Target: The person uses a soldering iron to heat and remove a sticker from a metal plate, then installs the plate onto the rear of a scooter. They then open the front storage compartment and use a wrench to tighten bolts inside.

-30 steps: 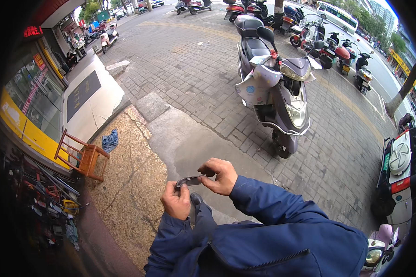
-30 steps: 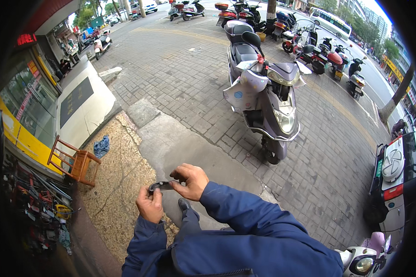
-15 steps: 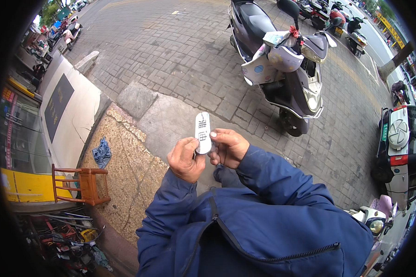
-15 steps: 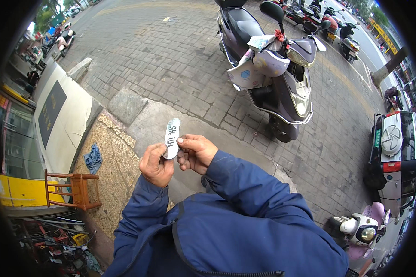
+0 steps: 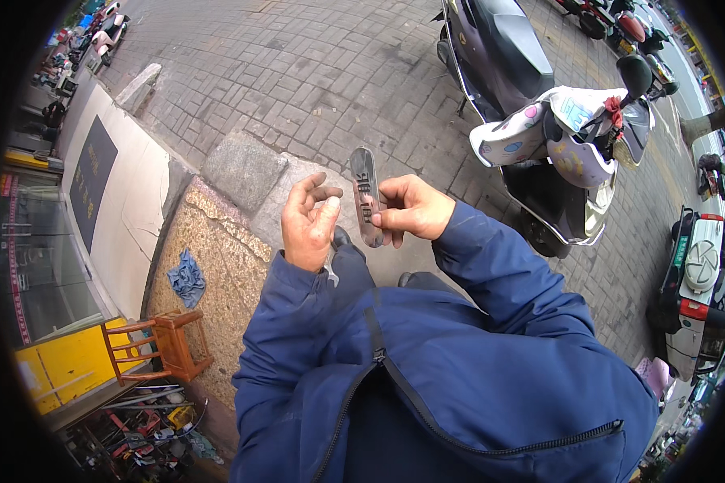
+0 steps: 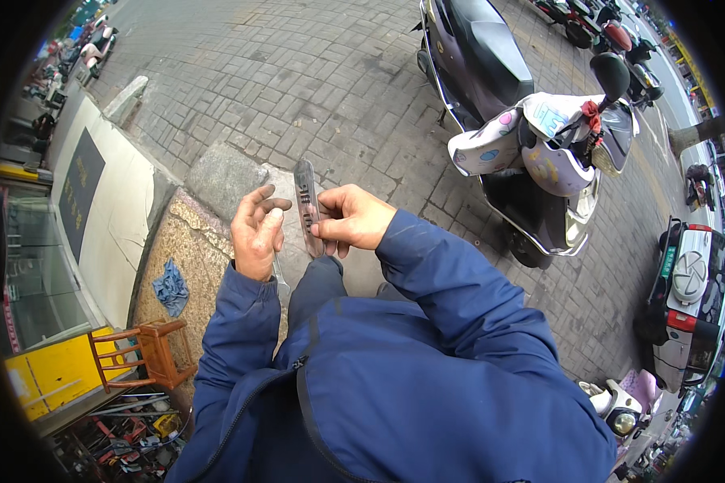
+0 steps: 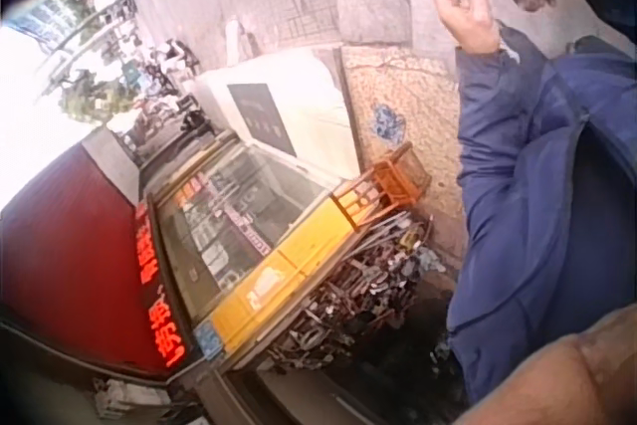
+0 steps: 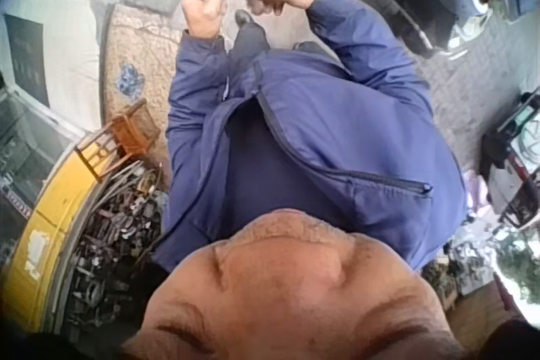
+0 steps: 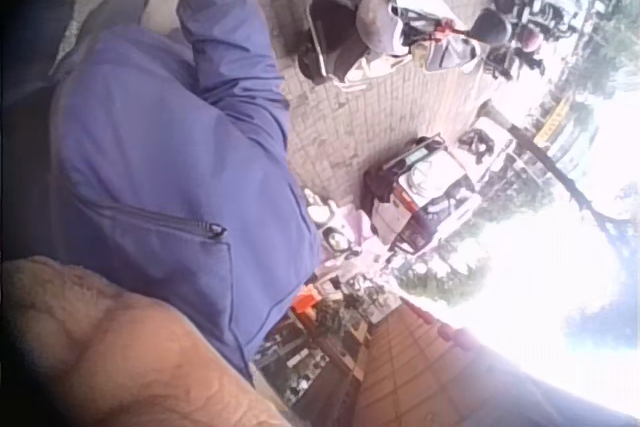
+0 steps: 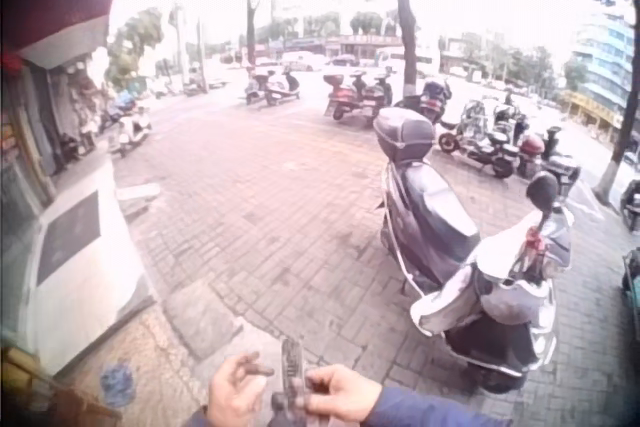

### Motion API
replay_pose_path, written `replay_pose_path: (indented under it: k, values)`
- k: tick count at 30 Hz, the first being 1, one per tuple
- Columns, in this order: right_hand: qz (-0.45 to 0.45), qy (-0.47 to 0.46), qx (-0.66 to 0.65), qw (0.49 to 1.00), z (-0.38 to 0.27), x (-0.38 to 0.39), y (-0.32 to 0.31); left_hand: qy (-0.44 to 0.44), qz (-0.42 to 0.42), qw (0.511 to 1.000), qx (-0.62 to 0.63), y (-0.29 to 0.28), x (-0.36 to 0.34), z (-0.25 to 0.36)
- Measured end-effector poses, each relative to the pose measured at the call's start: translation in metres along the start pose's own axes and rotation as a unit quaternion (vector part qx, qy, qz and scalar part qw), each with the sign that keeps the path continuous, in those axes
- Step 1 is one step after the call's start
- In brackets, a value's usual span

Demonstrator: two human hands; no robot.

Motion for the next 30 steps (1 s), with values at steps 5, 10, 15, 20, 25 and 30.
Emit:
replay_pose_path:
  k: [5,10,15,20,25,30]
  values:
    - [0.061,0.005,0.200,0.978,-0.025,-0.127,-0.062,-0.055,-0.139,0.988,0.027,-0.001,-0.168,-0.028]
    - [0.181,-0.030,0.291,0.939,-0.057,-0.224,-0.139,-0.118,-0.180,0.976,0.043,0.004,-0.307,-0.055]
    - [0.253,0.006,-0.001,0.967,-0.044,-0.285,-0.235,-0.161,-0.198,0.963,0.089,0.038,-0.433,-0.083]
    - [0.311,0.016,-0.089,0.946,-0.020,-0.353,-0.355,-0.179,-0.236,0.953,0.053,0.100,-0.561,-0.135]
    - [0.402,0.015,-0.035,0.915,-0.005,-0.421,-0.498,-0.160,-0.269,0.950,0.011,0.177,-0.692,-0.198]
    - [0.488,0.053,0.081,0.868,-0.019,-0.443,-0.607,-0.204,-0.298,0.932,-0.028,0.251,-0.781,-0.247]
Point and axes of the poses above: each hand's wrist, its own x-axis away from the middle knuckle, its own y-axis out of the palm, z = x × y, the point moved 10 cm from there along -x, towards the middle knuckle, and after that the axes turned 4 degrees about z, right-handed, at the moved point
